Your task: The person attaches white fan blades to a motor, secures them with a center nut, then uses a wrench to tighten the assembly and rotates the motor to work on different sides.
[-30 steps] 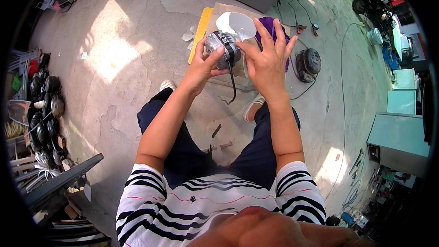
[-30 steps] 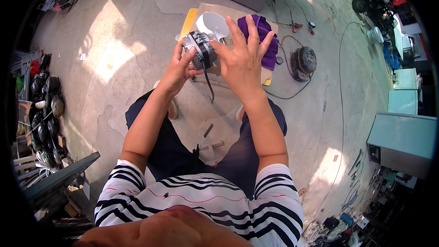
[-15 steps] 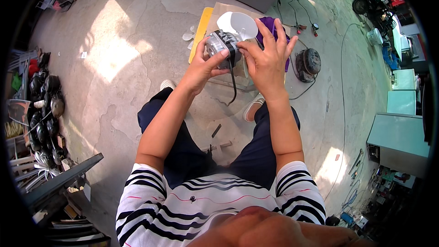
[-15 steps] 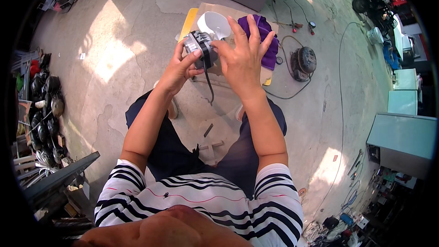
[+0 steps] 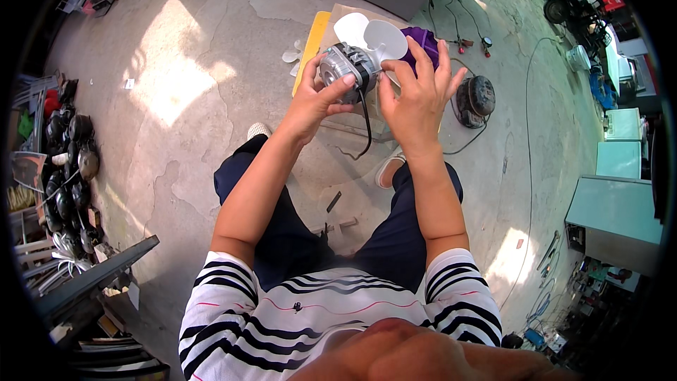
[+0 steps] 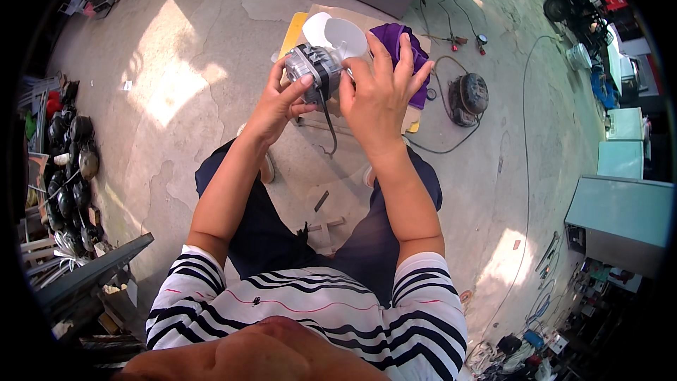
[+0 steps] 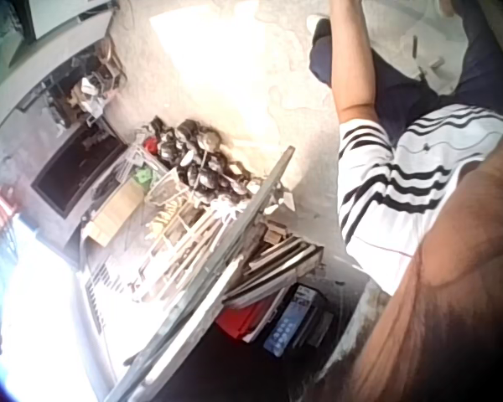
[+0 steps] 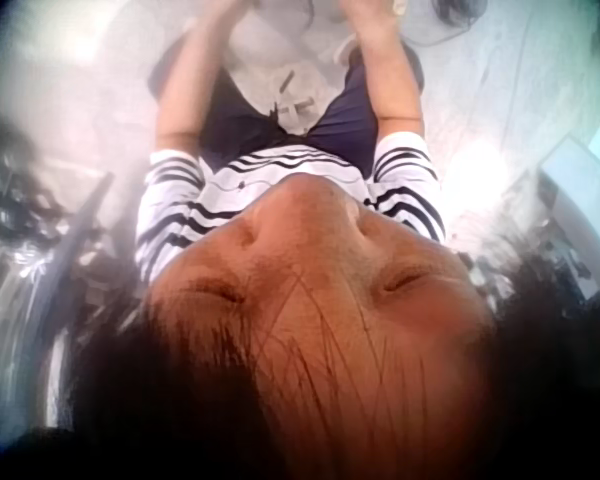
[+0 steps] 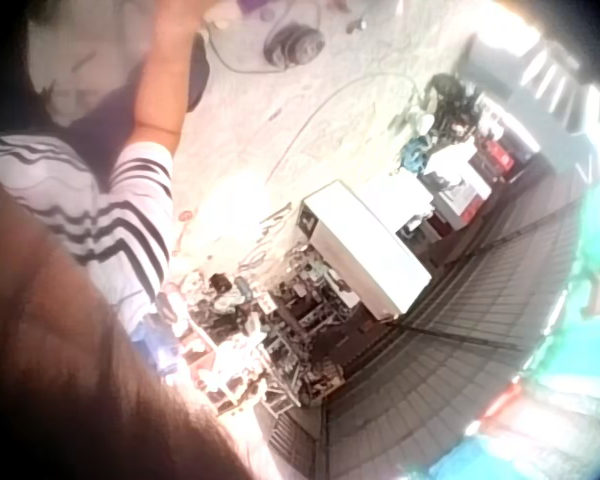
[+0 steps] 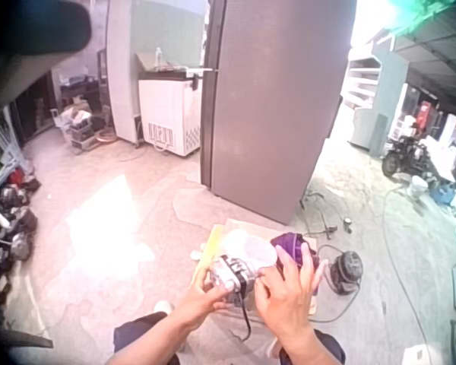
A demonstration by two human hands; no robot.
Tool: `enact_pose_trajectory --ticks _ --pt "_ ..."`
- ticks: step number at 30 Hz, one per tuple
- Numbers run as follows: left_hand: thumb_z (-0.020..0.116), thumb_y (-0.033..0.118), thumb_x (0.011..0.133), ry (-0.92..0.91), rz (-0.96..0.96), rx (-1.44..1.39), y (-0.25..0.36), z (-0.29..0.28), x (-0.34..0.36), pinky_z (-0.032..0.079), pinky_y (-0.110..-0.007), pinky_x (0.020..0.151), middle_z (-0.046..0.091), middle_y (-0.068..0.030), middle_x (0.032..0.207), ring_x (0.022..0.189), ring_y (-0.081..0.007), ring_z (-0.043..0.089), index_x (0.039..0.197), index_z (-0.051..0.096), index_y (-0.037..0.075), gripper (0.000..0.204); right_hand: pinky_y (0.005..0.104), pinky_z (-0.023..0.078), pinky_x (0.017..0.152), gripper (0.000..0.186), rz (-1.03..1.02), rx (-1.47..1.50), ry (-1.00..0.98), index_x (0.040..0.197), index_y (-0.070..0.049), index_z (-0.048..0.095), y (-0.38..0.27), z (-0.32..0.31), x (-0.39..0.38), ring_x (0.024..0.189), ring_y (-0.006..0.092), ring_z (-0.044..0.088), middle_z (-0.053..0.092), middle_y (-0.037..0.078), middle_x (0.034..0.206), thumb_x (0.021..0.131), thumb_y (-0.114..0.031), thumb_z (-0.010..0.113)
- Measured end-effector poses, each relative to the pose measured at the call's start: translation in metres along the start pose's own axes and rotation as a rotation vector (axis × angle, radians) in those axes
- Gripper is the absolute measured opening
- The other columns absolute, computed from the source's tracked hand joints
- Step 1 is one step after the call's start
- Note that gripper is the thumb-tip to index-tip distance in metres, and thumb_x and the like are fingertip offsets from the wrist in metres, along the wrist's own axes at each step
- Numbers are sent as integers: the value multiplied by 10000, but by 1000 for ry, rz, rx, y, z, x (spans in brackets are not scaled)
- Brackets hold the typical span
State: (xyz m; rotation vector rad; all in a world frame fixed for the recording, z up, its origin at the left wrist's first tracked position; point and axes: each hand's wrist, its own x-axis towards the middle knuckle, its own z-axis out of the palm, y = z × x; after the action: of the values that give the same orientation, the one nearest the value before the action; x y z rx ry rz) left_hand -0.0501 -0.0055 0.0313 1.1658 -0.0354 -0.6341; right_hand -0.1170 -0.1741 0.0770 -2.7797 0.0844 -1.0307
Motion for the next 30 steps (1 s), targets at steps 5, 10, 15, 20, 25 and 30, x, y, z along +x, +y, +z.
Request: enact_pose_trajectory --ticks 5,10,15,20,25,30 --pt "868 321 791 -22 5 9 2 -1 0 634 -363 823 471 -258 1364 1163 -287 630 1578 169 74 1080 779 113 1118 147 14 34 -8 910 -128 709 -1 1 1 1428 443 351 555 89 1402 779 -152 773" --pt "870 309 787 -27 21 4 1 -2 0 636 -358 819 443 -262 1391 1191 -298 615 1575 174 74 1078 740 140 1141 156 61 106 -11 920 -136 707 1 1 0 1419 415 379 576 86 1382 780 -155 773" --pt "864 287 794 -30 23 -9 4 0 -1 643 -365 813 448 -253 1389 1191 -294 615 1559 200 81 1034 697 166 1163 166 73 144 11 916 -142 708 2 3 0 1349 366 470 612 75 1318 768 -160 781" --pt "859 279 799 -34 53 -33 10 3 -6 645 -366 804 462 -241 1374 1180 -288 619 1550 202 76 1018 537 367 1039 181 114 197 21 924 -137 710 -1 -1 0 1133 280 581 629 37 1162 759 -152 783" --pt "866 273 791 -29 139 -1 9 2 -5 641 -359 778 480 -229 1354 1149 -285 637 1545 201 64 1027 417 445 867 180 204 341 6 947 -115 735 -1 3 1 976 257 600 635 28 1034 778 -154 782" --pt "874 262 781 35 170 40 14 1 -9 632 -344 753 488 -223 1347 1109 -276 650 1535 242 73 1001 322 482 804 262 370 655 -135 1055 -80 758 -2 4 2 871 211 606 663 44 977 824 -198 797"
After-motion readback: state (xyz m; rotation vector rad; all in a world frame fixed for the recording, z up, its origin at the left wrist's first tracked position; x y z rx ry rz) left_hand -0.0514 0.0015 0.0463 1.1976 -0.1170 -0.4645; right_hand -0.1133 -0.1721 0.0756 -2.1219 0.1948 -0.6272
